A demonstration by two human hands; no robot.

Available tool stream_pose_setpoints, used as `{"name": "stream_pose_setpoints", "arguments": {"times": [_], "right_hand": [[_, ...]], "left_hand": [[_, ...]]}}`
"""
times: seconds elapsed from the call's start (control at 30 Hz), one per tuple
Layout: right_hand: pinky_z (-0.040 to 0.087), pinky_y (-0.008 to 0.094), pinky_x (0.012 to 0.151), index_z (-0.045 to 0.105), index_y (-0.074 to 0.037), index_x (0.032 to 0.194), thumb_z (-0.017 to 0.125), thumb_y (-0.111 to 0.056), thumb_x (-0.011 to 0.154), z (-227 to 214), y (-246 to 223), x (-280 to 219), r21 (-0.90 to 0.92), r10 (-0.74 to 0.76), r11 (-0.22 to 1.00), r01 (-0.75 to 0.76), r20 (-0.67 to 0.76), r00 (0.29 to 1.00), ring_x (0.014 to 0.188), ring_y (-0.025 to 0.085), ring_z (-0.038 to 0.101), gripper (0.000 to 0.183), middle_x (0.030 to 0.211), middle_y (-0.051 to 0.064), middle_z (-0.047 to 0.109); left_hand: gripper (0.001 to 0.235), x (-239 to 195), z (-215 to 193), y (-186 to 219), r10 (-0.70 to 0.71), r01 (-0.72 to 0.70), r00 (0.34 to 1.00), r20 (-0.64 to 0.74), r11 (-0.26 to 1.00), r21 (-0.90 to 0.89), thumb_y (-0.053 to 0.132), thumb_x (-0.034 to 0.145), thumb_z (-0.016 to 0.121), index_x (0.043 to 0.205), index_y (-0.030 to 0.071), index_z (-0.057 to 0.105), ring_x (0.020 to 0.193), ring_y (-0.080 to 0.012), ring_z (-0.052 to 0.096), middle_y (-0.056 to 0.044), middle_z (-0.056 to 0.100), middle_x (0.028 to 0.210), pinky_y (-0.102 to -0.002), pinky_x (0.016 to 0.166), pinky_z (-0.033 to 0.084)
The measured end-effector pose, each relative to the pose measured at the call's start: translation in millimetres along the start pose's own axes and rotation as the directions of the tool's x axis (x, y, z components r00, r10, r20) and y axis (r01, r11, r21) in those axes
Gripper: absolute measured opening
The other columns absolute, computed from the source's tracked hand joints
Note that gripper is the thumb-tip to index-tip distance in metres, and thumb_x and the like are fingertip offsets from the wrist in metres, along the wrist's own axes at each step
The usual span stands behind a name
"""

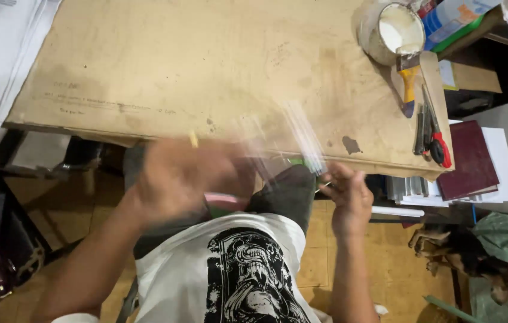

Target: Applying a protective plastic cover to a book cover, smoothing it out with a brush, and trimming the edges with a utility knife.

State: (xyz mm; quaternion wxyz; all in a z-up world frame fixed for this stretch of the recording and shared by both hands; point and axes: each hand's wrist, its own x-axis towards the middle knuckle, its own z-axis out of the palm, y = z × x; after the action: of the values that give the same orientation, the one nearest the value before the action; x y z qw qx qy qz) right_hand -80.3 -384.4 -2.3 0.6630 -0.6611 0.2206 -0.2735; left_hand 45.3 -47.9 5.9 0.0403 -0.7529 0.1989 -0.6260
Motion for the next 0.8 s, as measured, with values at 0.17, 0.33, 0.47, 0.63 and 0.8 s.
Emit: {"name": "stream_pose_setpoints", "arguments": {"times": [0.17,0.33,0.47,0.63,0.8], "right_hand": [[0.064,0.050,0.079,0.058,0.004,0.136,0.053,-0.022,0.098,-85,44,23,0.326,0.089,0.908,-0.261,0.460,0.883,0.098,0.038,0.074,0.046,0.114,0.028,0.070],[0.063,0.052,0.074,0.059,0.004,0.130,0.059,-0.009,0.091,-73,77,58,0.350,0.145,0.812,-0.466,0.653,0.743,0.088,0.039,0.074,0.041,0.104,0.031,0.070],[0.062,0.049,0.081,0.061,-0.003,0.135,0.064,-0.012,0.092,-1,10,27,0.315,0.146,0.832,-0.456,0.669,0.729,0.095,0.035,0.076,0.044,0.110,0.026,0.074],[0.061,0.051,0.086,0.056,-0.002,0.141,0.060,-0.009,0.094,20,15,33,0.290,0.120,0.847,-0.446,0.712,0.692,0.099,0.035,0.075,0.048,0.115,0.026,0.072],[0.061,0.051,0.085,0.056,-0.002,0.142,0.060,-0.007,0.094,7,38,40,0.290,0.127,0.851,-0.438,0.696,0.707,0.099,0.035,0.076,0.048,0.114,0.025,0.073]], "left_hand": [[0.026,81,-76,4,0.338,0.037,0.938,0.071,0.105,-0.994,0.006,0.099,0.061,0.120,0.012,0.076,0.123,-0.0300,0.067,-0.006,0.076,0.122,-0.057,0.113,0.046],[0.038,27,-29,-4,0.285,0.090,0.924,0.254,0.483,-0.871,0.003,0.091,0.061,0.128,0.007,0.067,0.118,-0.0337,0.062,-0.010,0.066,0.124,-0.061,0.098,0.050],[0.052,-9,-4,8,-0.283,0.874,0.391,0.876,-0.186,-0.450,0.016,0.109,0.056,0.150,-0.010,0.038,0.138,-0.0463,0.046,-0.038,0.049,0.146,-0.058,0.116,0.039],[0.050,-28,17,28,0.011,0.634,0.208,0.978,-0.763,-0.127,0.038,0.106,0.059,0.146,0.008,0.053,0.124,-0.0283,0.063,-0.018,0.063,0.138,-0.049,0.109,0.050],[0.024,-38,33,28,0.020,0.649,0.304,0.952,-0.736,-0.192,0.023,0.108,0.057,0.119,0.005,0.068,0.092,-0.0139,0.073,-0.013,0.076,0.103,-0.036,0.086,0.064]]}}
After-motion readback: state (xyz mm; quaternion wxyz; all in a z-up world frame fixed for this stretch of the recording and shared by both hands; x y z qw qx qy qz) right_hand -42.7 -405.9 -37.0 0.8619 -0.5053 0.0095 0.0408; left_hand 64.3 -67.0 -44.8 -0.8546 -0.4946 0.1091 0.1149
